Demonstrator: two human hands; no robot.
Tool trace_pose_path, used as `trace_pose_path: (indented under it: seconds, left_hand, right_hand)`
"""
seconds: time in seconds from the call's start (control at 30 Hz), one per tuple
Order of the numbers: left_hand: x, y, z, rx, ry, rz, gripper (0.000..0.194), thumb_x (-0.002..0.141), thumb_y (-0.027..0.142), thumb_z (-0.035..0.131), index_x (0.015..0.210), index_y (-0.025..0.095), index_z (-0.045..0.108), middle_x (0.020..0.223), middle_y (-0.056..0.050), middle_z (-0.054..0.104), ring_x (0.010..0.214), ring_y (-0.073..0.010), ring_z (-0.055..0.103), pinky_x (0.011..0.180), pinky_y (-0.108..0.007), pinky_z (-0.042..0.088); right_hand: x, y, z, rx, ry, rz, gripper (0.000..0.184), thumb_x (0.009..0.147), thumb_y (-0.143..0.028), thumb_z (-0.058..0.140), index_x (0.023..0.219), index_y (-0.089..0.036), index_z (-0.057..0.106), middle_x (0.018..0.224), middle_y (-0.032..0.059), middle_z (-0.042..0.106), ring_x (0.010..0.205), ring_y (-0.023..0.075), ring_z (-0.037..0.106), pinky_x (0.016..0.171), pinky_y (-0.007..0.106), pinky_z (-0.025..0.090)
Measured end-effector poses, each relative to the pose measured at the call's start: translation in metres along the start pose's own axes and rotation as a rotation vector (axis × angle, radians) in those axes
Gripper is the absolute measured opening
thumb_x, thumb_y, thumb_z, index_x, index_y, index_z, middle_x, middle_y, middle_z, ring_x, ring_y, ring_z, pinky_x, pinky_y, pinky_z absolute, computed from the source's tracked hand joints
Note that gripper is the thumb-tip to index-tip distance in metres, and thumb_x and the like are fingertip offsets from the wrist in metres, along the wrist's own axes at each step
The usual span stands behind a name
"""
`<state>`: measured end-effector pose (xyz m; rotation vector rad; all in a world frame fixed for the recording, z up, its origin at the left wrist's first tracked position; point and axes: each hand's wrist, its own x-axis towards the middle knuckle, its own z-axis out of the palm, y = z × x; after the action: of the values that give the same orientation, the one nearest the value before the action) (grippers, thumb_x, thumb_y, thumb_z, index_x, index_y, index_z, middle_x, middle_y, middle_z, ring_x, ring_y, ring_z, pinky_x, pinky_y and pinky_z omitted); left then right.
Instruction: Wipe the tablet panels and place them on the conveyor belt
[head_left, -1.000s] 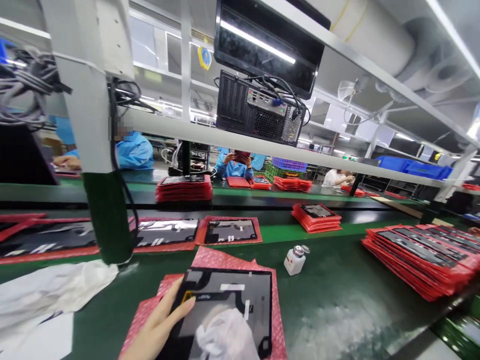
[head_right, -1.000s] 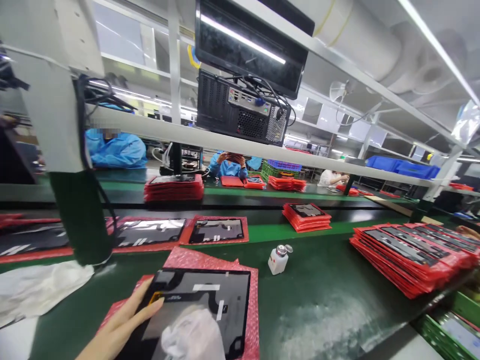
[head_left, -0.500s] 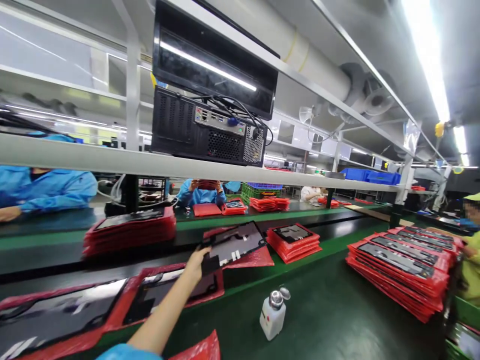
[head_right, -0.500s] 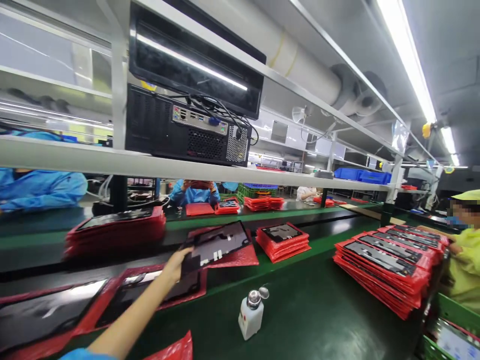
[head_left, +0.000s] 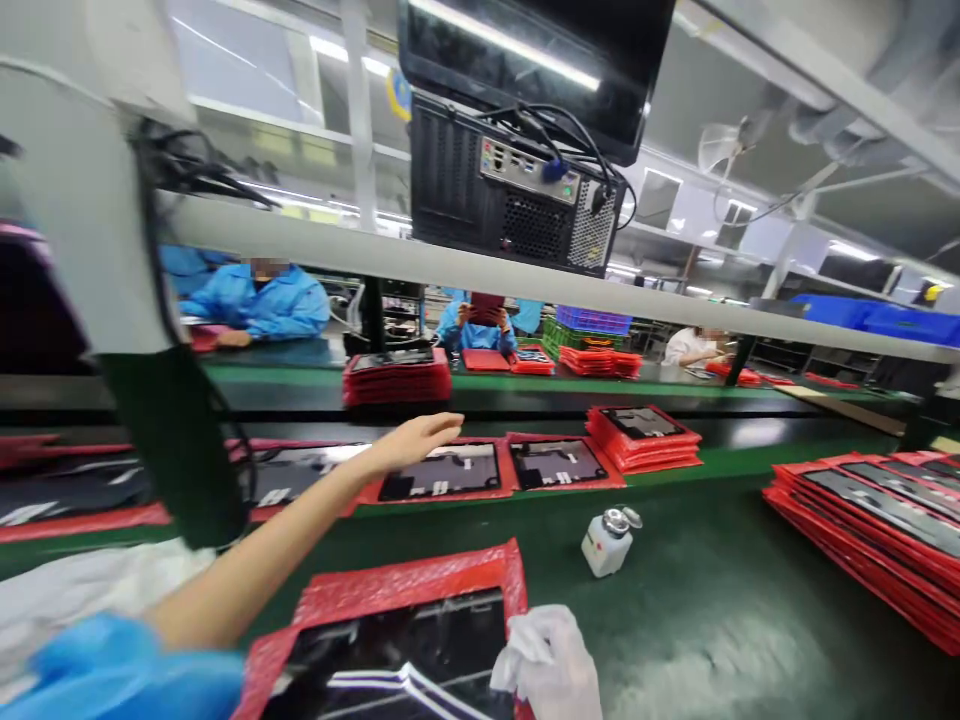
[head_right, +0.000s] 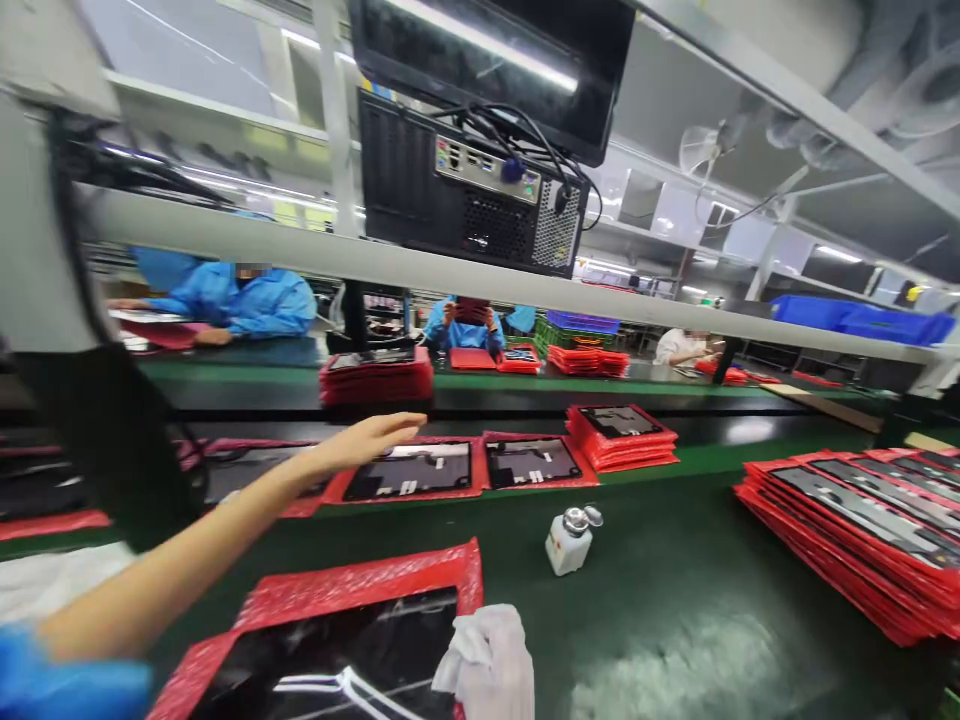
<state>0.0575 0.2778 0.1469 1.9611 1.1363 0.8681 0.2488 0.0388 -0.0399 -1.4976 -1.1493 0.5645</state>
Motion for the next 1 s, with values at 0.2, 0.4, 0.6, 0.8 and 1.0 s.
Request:
trace_pose_path:
  seconds: [0.2,0.4,0.6,0.8,1.0]
  left_hand:
    - [-0.215,-0.076,-0.047,0.377,0.082,-0.267,0.033,0.072,0.060,0.053,0.073,0.028,0.056,0.068,-0.002,0.071,0.069,-0.0271,0.068,0.069,-0.034,0.045]
    - [-0.287,-0.132,0.021,0.203,0.132,-0.408,0.032,0.077,0.061,0.041,0.077,0.030,0.050,0.062,0.003,0.062,0.065,-0.0215,0.065,0.068,-0.030,0.045]
    - [-0.278,-0.108,0.031,0.295,0.182,-0.315,0.031,0.078,0.054,0.037,0.063,0.029,0.046,0.062,-0.003,0.061,0.069,-0.0255,0.061,0.071,-0.036,0.044]
    - [-0.269,-0.116,0.038,0.284,0.226,-0.228,0.030,0.076,0.051,0.037,0.057,0.030,0.047,0.072,-0.012,0.066,0.076,-0.0299,0.063,0.081,-0.042,0.046]
    - [-0.262,-0.104,0.036,0.241,0.331,-0.496,0.033,0.073,0.062,0.045,0.076,0.029,0.046,0.072,-0.007,0.070,0.076,-0.0338,0.069,0.070,-0.040,0.049]
  right_hand:
    - [-0.011,-0.036,0.108,-0.397,-0.231,-0.312,0.020,0.084,-0.010,0.050,0.070,-0.021,0.059,0.070,0.0025,0.068,0.065,0.0165,0.064,0.058,0.023,0.051]
    - [-0.020,-0.081,0.187,-0.578,-0.345,-0.624,0.018,0.087,-0.017,0.059,0.070,-0.019,0.062,0.071,-0.0003,0.066,0.070,0.0149,0.062,0.067,0.027,0.051]
    - [0.031,-0.033,0.059,-0.735,-0.062,-0.445,0.028,0.091,-0.010,0.045,0.070,-0.015,0.063,0.073,0.0099,0.067,0.068,0.0203,0.062,0.068,0.034,0.051]
    - [-0.060,-0.006,0.088,-0.685,-0.073,-0.654,0.027,0.091,-0.010,0.044,0.090,-0.022,0.068,0.070,0.0064,0.065,0.059,0.0191,0.058,0.051,0.030,0.044]
    - [-0.082,0.005,0.114,-0.632,-0.128,-0.689,0.020,0.089,-0.028,0.058,0.070,-0.025,0.063,0.064,0.0022,0.064,0.058,0.0180,0.059,0.051,0.028,0.045]
